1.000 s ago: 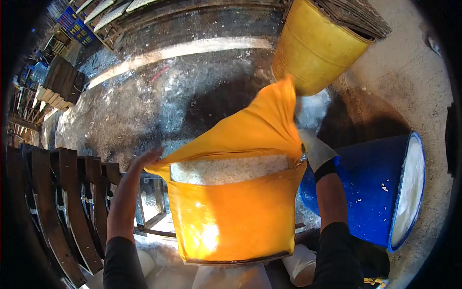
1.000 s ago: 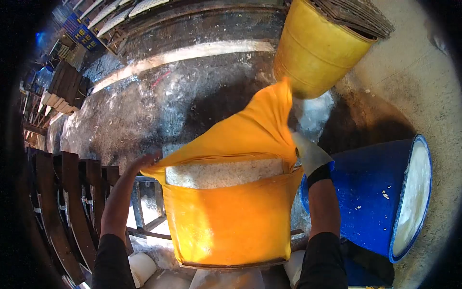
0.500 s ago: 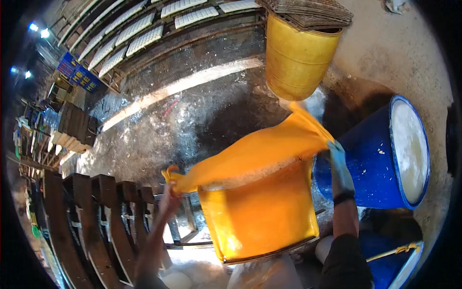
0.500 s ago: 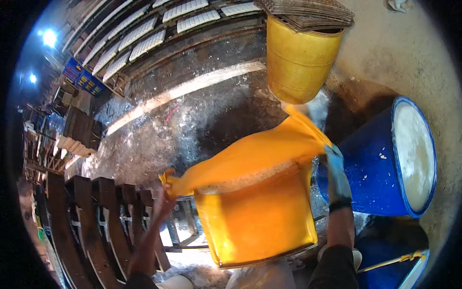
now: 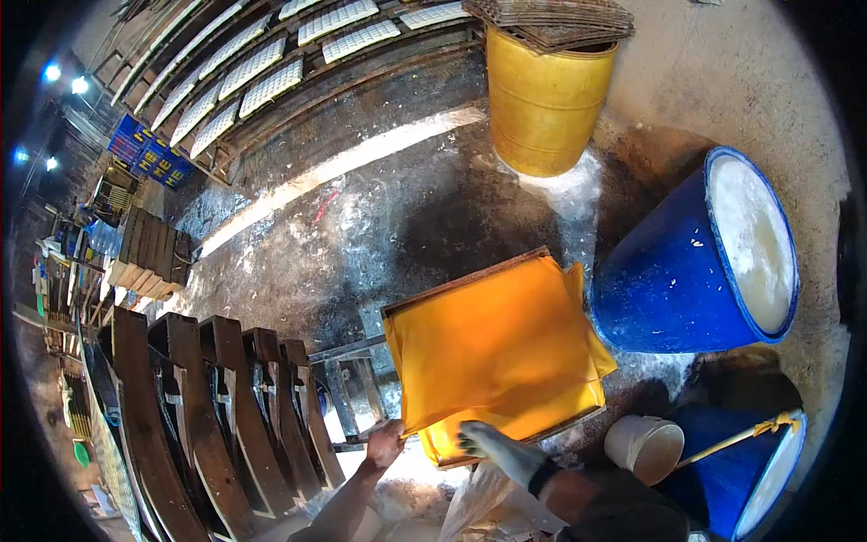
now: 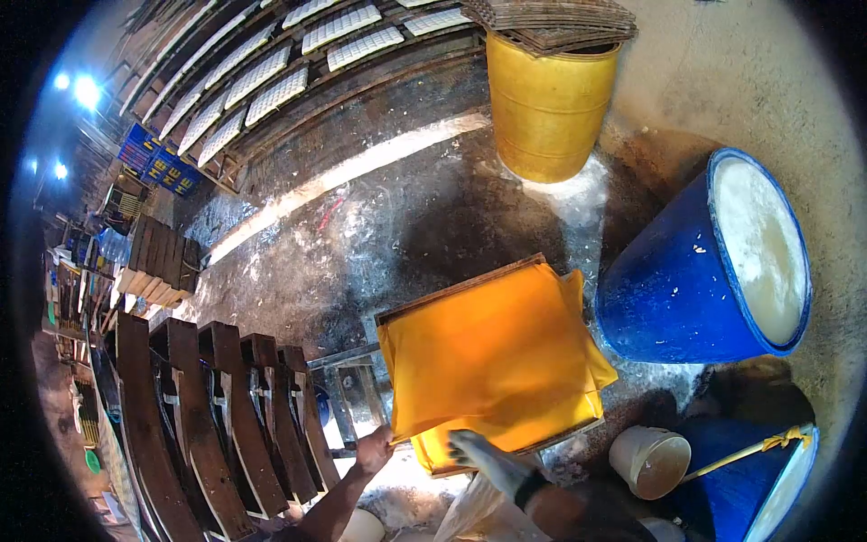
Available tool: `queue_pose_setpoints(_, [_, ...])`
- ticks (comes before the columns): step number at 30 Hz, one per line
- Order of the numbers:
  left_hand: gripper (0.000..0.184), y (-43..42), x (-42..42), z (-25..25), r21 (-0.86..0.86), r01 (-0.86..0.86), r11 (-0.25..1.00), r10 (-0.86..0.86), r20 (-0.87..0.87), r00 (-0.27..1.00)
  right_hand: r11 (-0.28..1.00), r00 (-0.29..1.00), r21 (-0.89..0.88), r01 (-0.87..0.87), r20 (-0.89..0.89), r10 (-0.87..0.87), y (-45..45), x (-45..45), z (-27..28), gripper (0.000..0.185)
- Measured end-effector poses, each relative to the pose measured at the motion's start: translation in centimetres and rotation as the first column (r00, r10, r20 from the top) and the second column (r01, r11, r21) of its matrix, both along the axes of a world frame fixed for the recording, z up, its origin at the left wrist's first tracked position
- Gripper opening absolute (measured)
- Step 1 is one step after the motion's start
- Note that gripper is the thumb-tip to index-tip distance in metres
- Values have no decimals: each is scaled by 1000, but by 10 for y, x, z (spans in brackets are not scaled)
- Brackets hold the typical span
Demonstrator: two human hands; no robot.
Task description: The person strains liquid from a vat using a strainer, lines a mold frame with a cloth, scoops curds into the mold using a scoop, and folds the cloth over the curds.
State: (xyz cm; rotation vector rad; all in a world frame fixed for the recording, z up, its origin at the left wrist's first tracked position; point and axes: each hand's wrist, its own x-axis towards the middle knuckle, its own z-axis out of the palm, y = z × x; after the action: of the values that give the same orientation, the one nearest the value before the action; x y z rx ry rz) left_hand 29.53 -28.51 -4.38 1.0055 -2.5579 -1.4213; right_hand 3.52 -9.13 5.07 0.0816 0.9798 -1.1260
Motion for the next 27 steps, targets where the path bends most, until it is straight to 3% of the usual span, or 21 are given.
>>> queue_pose_setpoints(2, [17, 6, 13, 12, -396, 74, 915, -35, 106, 994, 980, 984, -195, -21, 167, 54, -42, 3, -3, 52])
queue_pose_setpoints(4, [21, 15, 33, 50, -363, 120, 924, 36, 397, 917, 993, 992, 114, 17, 125, -32, -85, 32, -126, 51])
queue_pose_setpoints(6, [9, 20, 66, 50, -454, 11, 891, 142, 301, 943, 951, 948, 76, 300, 85, -306, -100, -17, -130, 45])
queue_pose_setpoints(7, [7, 20, 82, 45, -444, -35, 895, 210, 351, 913, 848, 849, 148, 508, 78, -523, -95, -39, -181, 34])
queue_pose_setpoints(8, [6, 20, 95, 36, -435, -89, 896, 278, 395, 876, 802, 798, -74, 593, 187, -573, -72, -81, -198, 26])
queue_pose_setpoints(9, [6, 18, 106, 29, -452, 0, 892, 215, 425, 879, 698, 744, -271, 663, 340, -575, -48, -122, -214, 21])
queue_pose_setpoints(10, [7, 18, 116, 14, -542, 157, 825, 171, 505, 846, 708, 723, -148, 691, 160, -672, -13, -165, -211, 28])
queue_pose_setpoints(11, [25, 18, 123, -2, -398, 260, 880, 147, 748, 647, 676, 743, -313, 667, 211, -635, 33, -209, -237, 29])
queue_pose_setpoints(12, [11, 19, 132, -24, -410, 243, 879, 52, 590, 806, 615, 763, -467, 636, 263, -590, 82, -253, -278, 38])
queue_pose_setpoints(13, [13, 19, 105, -16, -285, 146, 947, 86, 664, 742, 603, 621, -189, 775, 52, -782, 86, -262, -207, 37])
queue_pose_setpoints(16, [16, 40, 73, -55, -303, 179, 936, 3, 517, 856, 542, 538, 34, 840, -186, -822, 120, -278, -133, 36])
queue_pose_setpoints(17, [16, 51, 62, -64, -293, 161, 942, 13, 515, 857, 556, 552, 38, 830, -197, -810, 138, -282, -135, 36])
queue_pose_setpoints(19, [16, 69, 36, -76, -417, 287, 863, 54, 640, 767, 564, 623, 263, 782, -322, -713, 170, -288, -144, 29])
queue_pose_setpoints(20, [16, 71, 21, -78, -412, 284, 866, 53, 641, 766, 566, 626, 268, 780, -326, -709, 191, -289, -155, 29])
queue_pose_setpoints(23, [41, 74, -12, -75, -67, 113, 991, -11, 816, 578, 336, 531, 422, 842, -536, -656, 196, -279, -151, 21])
queue_pose_setpoints(24, [55, 76, -16, -72, -47, 63, 997, 7, 850, 527, 342, 538, 427, 837, -527, -658, 198, -276, -143, 21])
queue_pose_setpoints(26, [69, 80, -25, -38, -35, -195, 980, 148, 783, 604, 354, 622, 524, 775, -529, -578, 211, -267, -131, 16])
queue_pose_setpoints(27, [84, 80, -22, -29, -6, -253, 967, 157, 801, 578, 381, 643, 524, 762, -536, -548, 215, -271, -129, 15])
